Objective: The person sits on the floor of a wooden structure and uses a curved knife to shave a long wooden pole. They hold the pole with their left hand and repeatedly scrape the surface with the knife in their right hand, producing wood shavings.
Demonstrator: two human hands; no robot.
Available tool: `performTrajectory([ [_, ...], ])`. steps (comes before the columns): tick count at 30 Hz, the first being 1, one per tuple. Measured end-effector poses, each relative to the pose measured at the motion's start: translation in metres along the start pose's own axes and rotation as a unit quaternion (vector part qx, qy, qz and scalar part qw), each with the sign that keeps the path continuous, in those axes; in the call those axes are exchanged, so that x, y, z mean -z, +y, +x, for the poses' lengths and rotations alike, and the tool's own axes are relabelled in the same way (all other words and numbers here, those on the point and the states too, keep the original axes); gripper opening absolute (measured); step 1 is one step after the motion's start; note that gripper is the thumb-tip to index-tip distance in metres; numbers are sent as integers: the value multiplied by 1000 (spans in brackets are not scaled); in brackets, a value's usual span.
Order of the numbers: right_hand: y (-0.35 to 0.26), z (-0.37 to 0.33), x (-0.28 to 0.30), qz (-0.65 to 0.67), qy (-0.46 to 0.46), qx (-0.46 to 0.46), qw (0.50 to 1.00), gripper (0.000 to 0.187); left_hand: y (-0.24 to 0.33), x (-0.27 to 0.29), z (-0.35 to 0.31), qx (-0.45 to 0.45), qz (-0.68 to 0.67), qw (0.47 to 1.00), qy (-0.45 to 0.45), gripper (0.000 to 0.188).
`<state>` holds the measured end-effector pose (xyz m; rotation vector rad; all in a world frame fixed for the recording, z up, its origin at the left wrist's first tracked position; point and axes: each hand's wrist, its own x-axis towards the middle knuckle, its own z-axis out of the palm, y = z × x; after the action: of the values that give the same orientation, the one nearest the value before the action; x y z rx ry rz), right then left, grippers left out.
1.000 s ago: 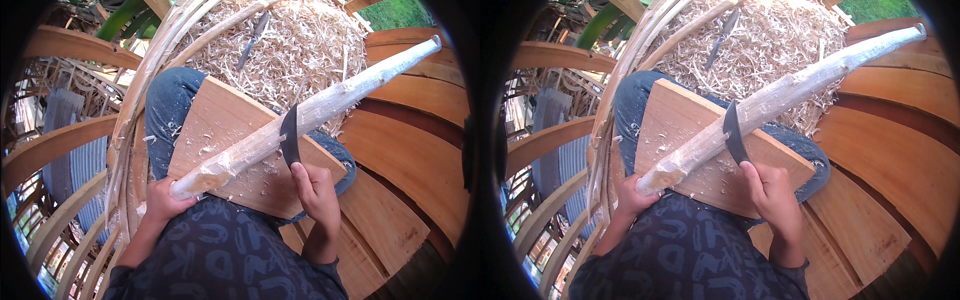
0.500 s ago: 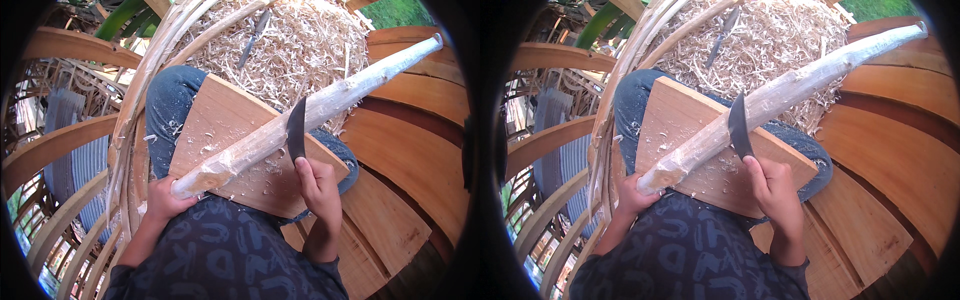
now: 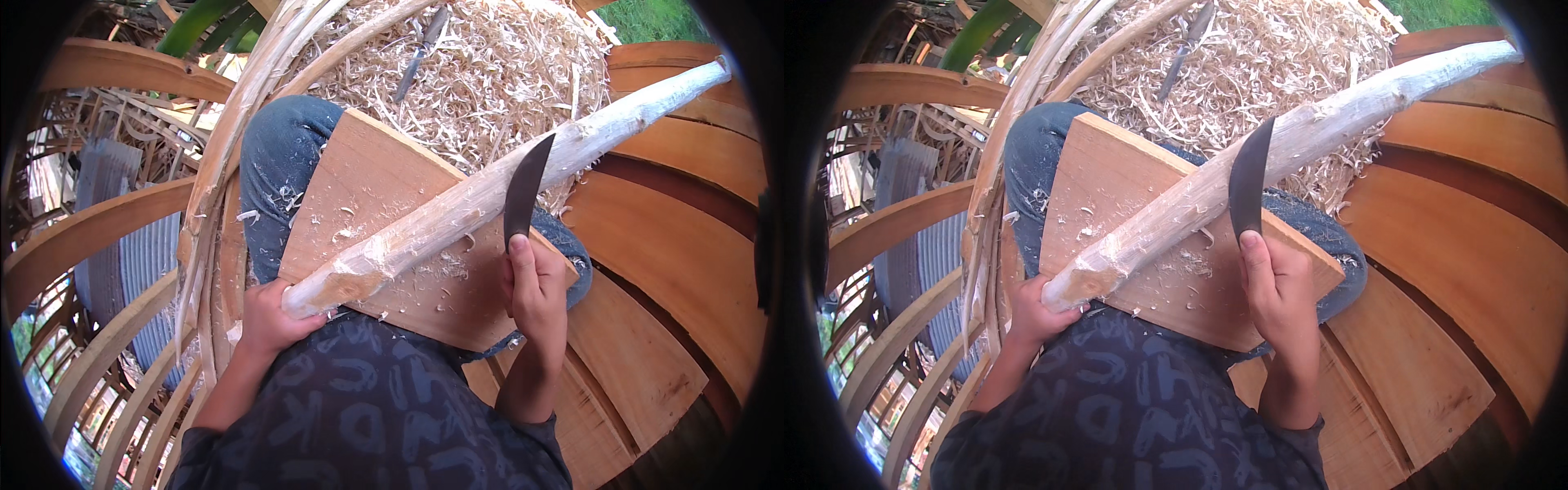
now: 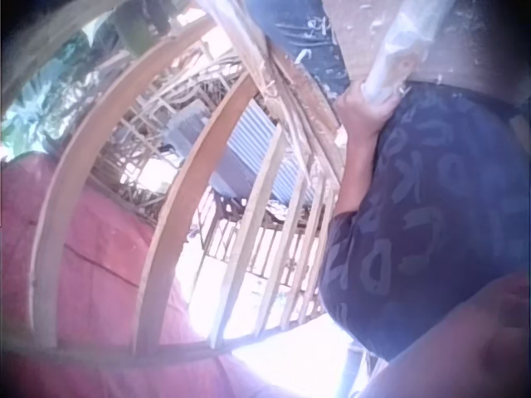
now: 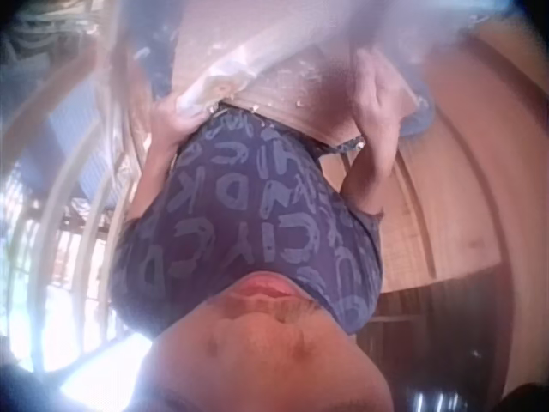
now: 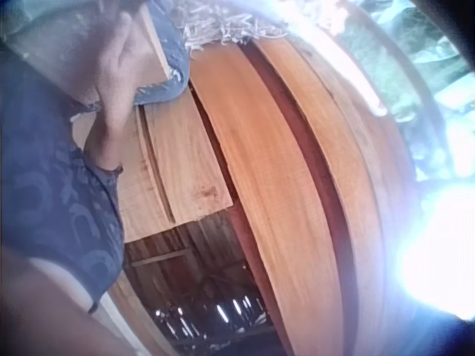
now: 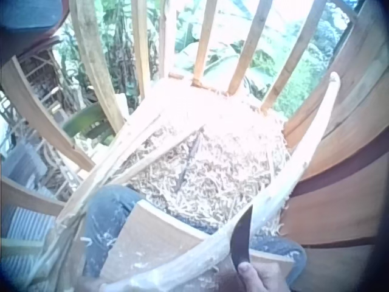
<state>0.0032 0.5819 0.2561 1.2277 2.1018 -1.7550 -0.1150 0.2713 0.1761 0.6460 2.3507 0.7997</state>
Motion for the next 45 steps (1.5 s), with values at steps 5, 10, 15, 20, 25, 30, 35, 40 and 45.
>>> performTrajectory([
  [5, 0, -5, -5, -79, -25, 48, 995, 36, 0, 0, -1, 13, 16, 1000, -8, 50],
  [10, 3, -4, -4, -83, -40, 39, 995, 36, 2, -1, 0, 27, -24, 999, -2, 50],
  [15, 5, 1, -1, 41, 8, 20, 999, 40, -1, -2, -2, 14, 1, 1000, -2, 49],
  [20, 8, 2, 1, 22, -25, 34, 999, 40, -3, -3, -2, 3, 23, 1000, 2, 49],
  [25, 6, -4, -1, -88, -58, 56, 993, 40, -2, -3, -3, 17, 18, 1000, -2, 48],
  [30, 11, -1, -2, -8, -36, 29, 999, 38, 10, 0, 2, -15, 32, 999, 12, 49],
  [35, 8, 1, 2, 75, 10, -6, 997, 38, 8, 1, 1, 1, 34, 999, -2, 48],
  [40, 1, -4, 5, -99, -68, 49, 992, 39, -1, 0, -2, 8, 24, 1000, -12, 47],
  [45, 4, -4, 1, -111, -67, 42, 991, 38, 0, -1, 0, 8, -2, 1000, -6, 48],
])
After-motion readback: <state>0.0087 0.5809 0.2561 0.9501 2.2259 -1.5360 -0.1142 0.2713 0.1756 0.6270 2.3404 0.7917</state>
